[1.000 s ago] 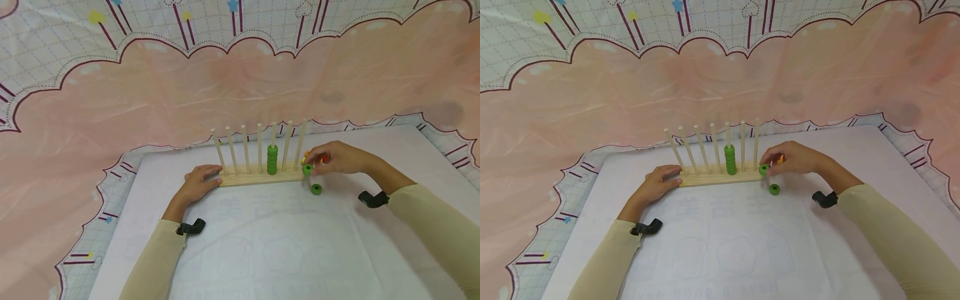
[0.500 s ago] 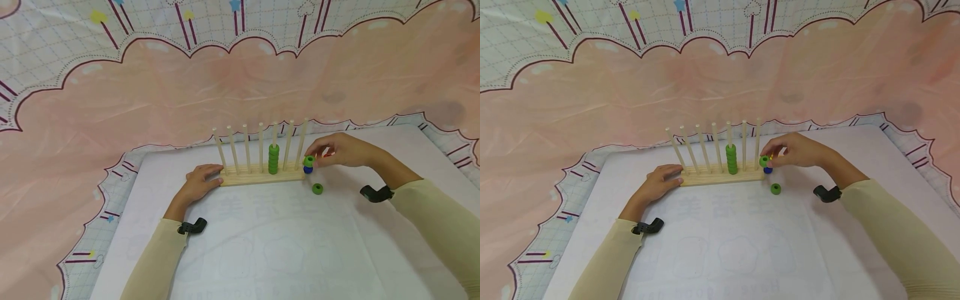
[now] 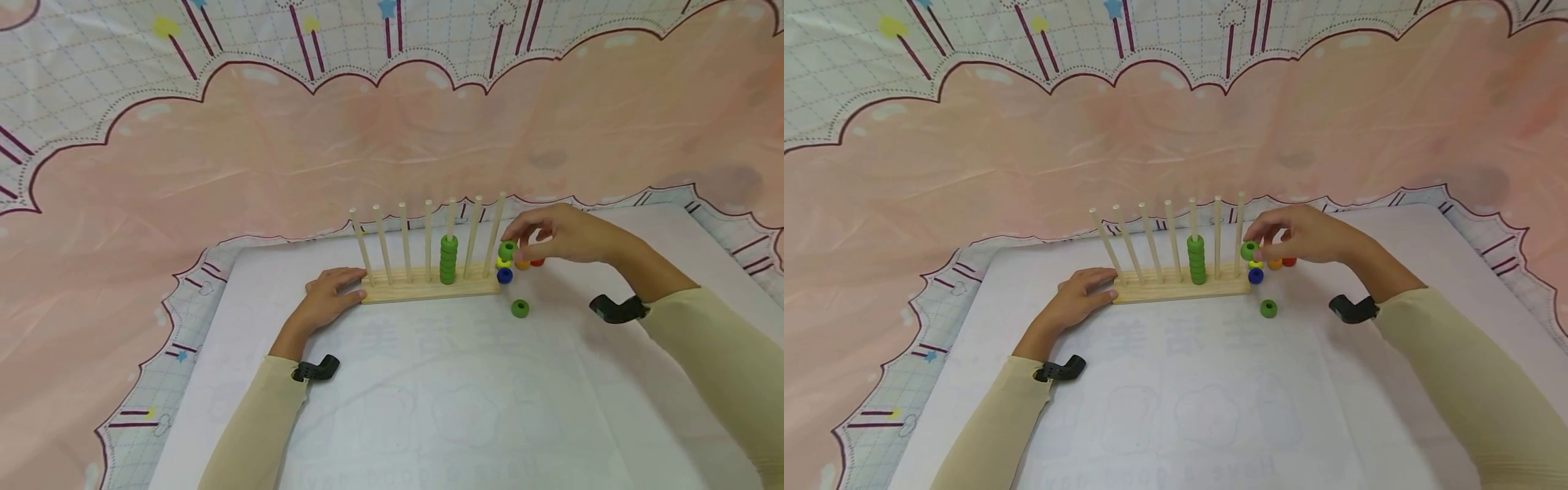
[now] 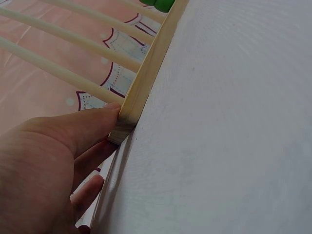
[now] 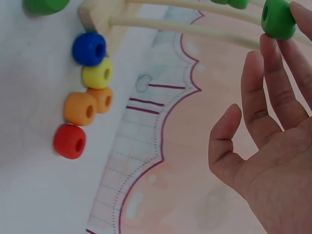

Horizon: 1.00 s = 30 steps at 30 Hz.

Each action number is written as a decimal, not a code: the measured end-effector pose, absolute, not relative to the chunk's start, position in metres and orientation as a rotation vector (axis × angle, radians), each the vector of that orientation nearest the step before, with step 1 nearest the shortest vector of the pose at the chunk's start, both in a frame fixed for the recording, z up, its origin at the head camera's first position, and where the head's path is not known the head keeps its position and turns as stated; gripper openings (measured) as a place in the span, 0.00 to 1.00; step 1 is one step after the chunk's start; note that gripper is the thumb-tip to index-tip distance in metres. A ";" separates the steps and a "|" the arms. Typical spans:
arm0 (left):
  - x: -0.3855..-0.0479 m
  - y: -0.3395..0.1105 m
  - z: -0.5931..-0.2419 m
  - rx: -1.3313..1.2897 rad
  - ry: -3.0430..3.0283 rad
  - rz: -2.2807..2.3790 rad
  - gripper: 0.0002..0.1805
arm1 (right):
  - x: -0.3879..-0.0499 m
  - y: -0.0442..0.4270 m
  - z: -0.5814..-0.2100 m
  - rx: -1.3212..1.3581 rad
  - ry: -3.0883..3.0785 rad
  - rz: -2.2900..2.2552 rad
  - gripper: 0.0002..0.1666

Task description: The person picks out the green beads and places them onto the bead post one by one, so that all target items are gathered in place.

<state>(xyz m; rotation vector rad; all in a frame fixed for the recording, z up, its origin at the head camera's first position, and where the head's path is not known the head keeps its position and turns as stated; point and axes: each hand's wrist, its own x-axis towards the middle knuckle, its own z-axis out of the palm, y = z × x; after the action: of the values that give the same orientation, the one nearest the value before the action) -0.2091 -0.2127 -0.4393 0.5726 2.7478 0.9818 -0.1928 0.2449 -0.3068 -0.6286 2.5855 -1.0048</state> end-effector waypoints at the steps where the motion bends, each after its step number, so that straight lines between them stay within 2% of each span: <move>1: -0.209 -0.213 -0.439 0.569 2.747 0.980 0.29 | -0.193 0.245 -0.305 -0.630 2.594 -1.001 0.16; 19: -0.209 -0.212 -0.440 0.545 2.733 0.991 0.28 | -0.195 0.235 -0.265 -0.675 2.752 -1.029 0.12; 30: -0.208 -0.211 -0.439 0.562 2.739 1.016 0.28 | -0.202 0.220 -0.248 -0.827 2.831 -1.105 0.13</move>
<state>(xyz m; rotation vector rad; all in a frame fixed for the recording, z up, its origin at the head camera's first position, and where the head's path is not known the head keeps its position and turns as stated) -0.2081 -0.2113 -0.4387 0.5623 2.7392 1.0161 -0.2023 0.2203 -0.2481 -0.8271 2.8309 -1.1046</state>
